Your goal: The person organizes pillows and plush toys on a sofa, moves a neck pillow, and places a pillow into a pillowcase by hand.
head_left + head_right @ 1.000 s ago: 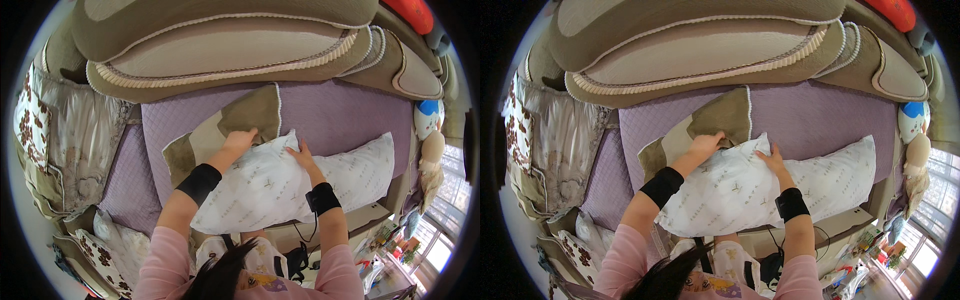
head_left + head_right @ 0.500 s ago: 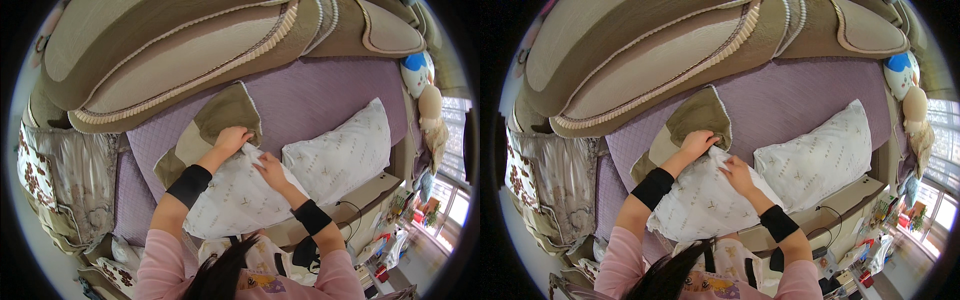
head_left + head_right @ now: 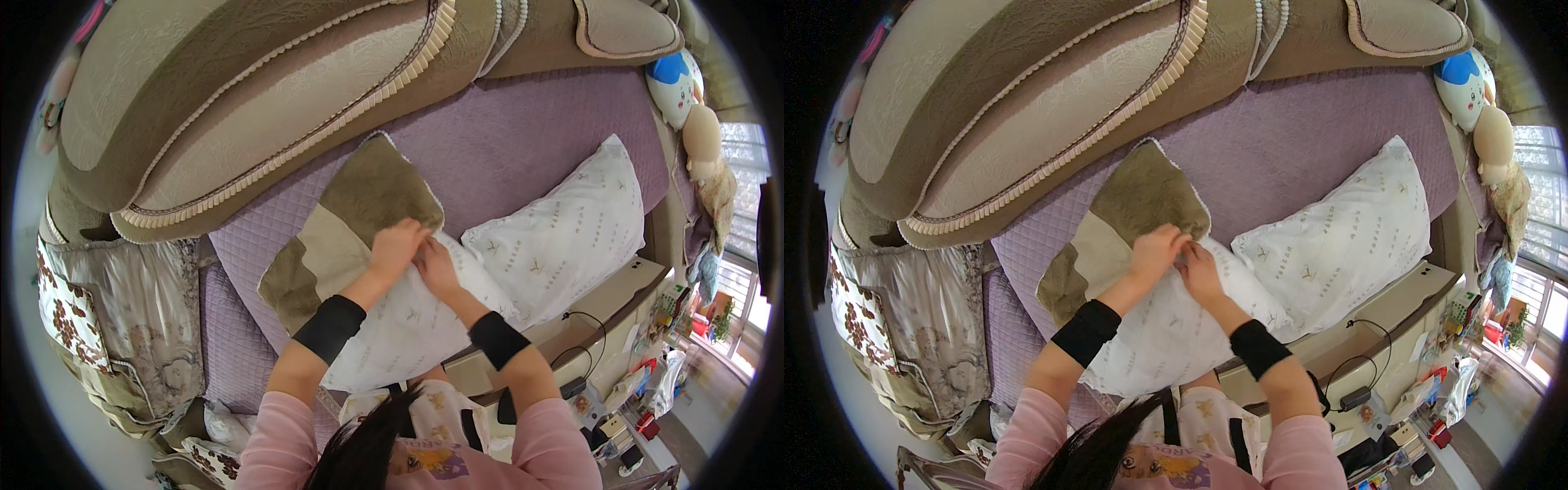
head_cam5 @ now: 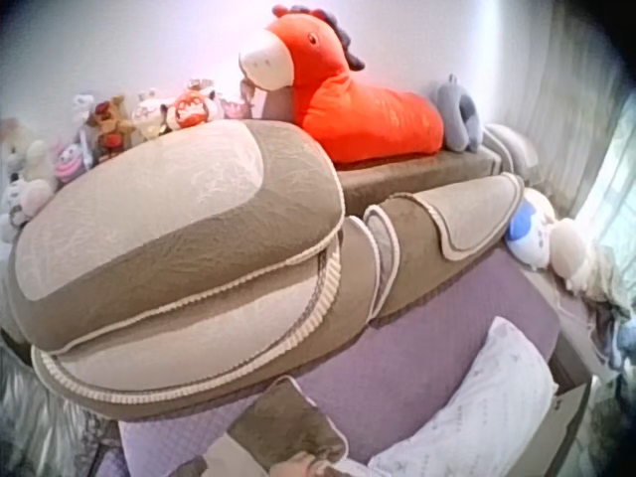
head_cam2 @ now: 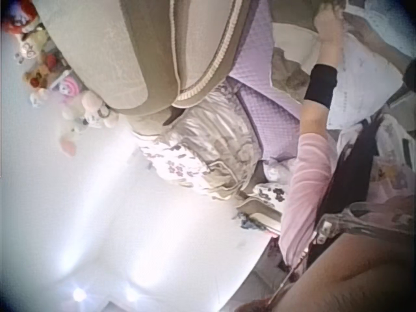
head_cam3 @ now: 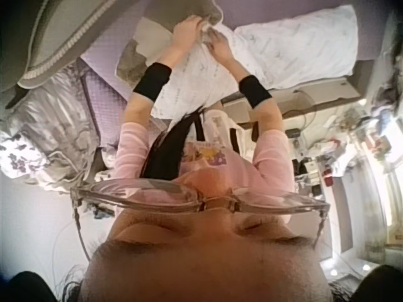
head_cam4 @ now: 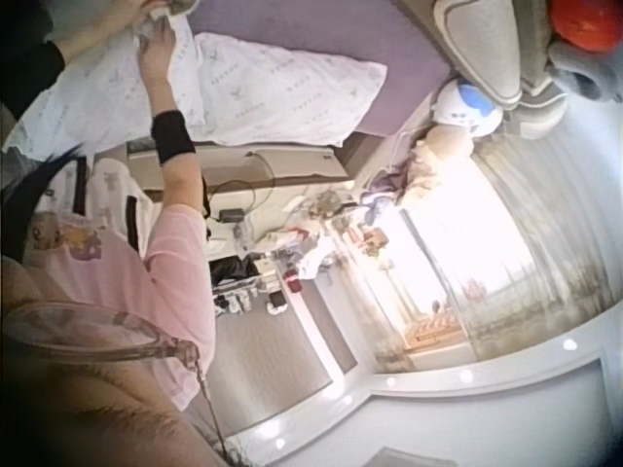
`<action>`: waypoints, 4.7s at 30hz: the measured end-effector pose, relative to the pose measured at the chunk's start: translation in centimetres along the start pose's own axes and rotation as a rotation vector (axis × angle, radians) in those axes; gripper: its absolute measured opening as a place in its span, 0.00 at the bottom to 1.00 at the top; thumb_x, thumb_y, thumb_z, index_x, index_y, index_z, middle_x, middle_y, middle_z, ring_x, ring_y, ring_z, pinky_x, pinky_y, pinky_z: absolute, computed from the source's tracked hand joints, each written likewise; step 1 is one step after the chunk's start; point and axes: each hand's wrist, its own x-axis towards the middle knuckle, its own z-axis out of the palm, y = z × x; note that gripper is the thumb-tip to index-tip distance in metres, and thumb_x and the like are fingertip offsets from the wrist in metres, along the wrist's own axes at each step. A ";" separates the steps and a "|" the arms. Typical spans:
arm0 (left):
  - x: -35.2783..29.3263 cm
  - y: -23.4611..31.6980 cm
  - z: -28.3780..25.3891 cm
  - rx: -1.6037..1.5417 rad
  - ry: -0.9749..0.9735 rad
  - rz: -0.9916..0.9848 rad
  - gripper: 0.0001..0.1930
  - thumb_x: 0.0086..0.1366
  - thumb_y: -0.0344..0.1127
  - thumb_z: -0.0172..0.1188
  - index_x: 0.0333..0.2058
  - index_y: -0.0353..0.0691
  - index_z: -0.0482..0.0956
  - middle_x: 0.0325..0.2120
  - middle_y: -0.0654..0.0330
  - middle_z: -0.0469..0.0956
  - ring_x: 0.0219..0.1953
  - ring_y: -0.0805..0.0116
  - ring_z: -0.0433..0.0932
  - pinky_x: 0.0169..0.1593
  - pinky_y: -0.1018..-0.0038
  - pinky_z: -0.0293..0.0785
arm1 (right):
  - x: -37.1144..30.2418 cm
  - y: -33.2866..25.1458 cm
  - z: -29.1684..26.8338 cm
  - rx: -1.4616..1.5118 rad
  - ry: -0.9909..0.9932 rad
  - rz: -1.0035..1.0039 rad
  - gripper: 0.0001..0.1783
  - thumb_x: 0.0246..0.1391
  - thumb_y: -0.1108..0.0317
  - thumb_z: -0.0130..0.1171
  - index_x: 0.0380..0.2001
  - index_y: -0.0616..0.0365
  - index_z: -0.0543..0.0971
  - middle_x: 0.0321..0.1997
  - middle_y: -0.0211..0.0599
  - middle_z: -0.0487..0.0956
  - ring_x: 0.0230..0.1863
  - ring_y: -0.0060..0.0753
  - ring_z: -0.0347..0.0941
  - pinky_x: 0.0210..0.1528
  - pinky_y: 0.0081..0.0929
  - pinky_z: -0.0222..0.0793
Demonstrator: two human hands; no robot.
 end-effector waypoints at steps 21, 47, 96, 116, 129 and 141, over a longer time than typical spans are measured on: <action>3.6 -2.6 -0.3 0.181 -0.305 -0.057 0.08 0.52 0.36 0.51 0.27 0.38 0.74 0.25 0.55 0.71 0.28 0.57 0.72 0.30 0.68 0.69 | -6.1 -0.4 -6.1 -0.139 0.025 -0.141 0.18 0.39 0.59 0.59 0.33 0.60 0.75 0.37 0.48 0.67 0.43 0.47 0.62 0.45 0.33 0.58; 4.0 -6.1 -1.3 -0.342 -0.176 -0.491 0.07 0.45 0.31 0.61 0.25 0.35 0.79 0.18 0.58 0.77 0.20 0.76 0.73 0.26 0.81 0.67 | -2.0 -6.4 -1.6 -0.176 -0.005 -0.247 0.48 0.36 0.41 0.54 0.57 0.50 0.47 0.50 0.50 0.64 0.45 0.45 0.66 0.43 0.35 0.60; -6.6 0.2 -1.1 0.069 -0.017 -0.189 0.07 0.52 0.29 0.53 0.31 0.36 0.76 0.23 0.53 0.73 0.26 0.59 0.72 0.30 0.70 0.68 | -3.2 -2.1 0.6 -0.640 0.136 -0.314 0.30 0.37 0.64 0.56 0.49 0.43 0.65 0.30 0.40 0.65 0.31 0.40 0.64 0.33 0.34 0.60; 1.2 -2.6 3.5 0.454 -0.307 0.056 0.05 0.47 0.30 0.51 0.18 0.36 0.73 0.23 0.57 0.69 0.30 0.61 0.71 0.32 0.70 0.70 | -4.3 -0.1 2.3 -0.539 0.113 -0.479 0.32 0.45 0.43 0.44 0.50 0.50 0.63 0.57 0.41 0.57 0.60 0.40 0.45 0.58 0.46 0.38; -8.1 -1.5 0.4 0.101 -0.043 -0.106 0.22 0.51 0.36 0.53 0.46 0.36 0.65 0.42 0.50 0.67 0.45 0.53 0.64 0.49 0.65 0.59 | 1.7 0.0 -4.0 -0.089 0.393 -0.254 0.09 0.44 0.67 0.51 0.28 0.60 0.74 0.31 0.43 0.74 0.34 0.44 0.69 0.38 0.33 0.62; -6.6 3.2 5.1 0.276 -0.198 -0.146 0.35 0.52 0.59 0.45 0.55 0.47 0.53 0.57 0.55 0.47 0.59 0.55 0.42 0.59 0.59 0.37 | 9.9 2.9 -1.6 0.231 0.015 0.162 0.17 0.40 0.58 0.58 0.17 0.65 0.73 0.16 0.35 0.72 0.20 0.24 0.65 0.24 0.25 0.59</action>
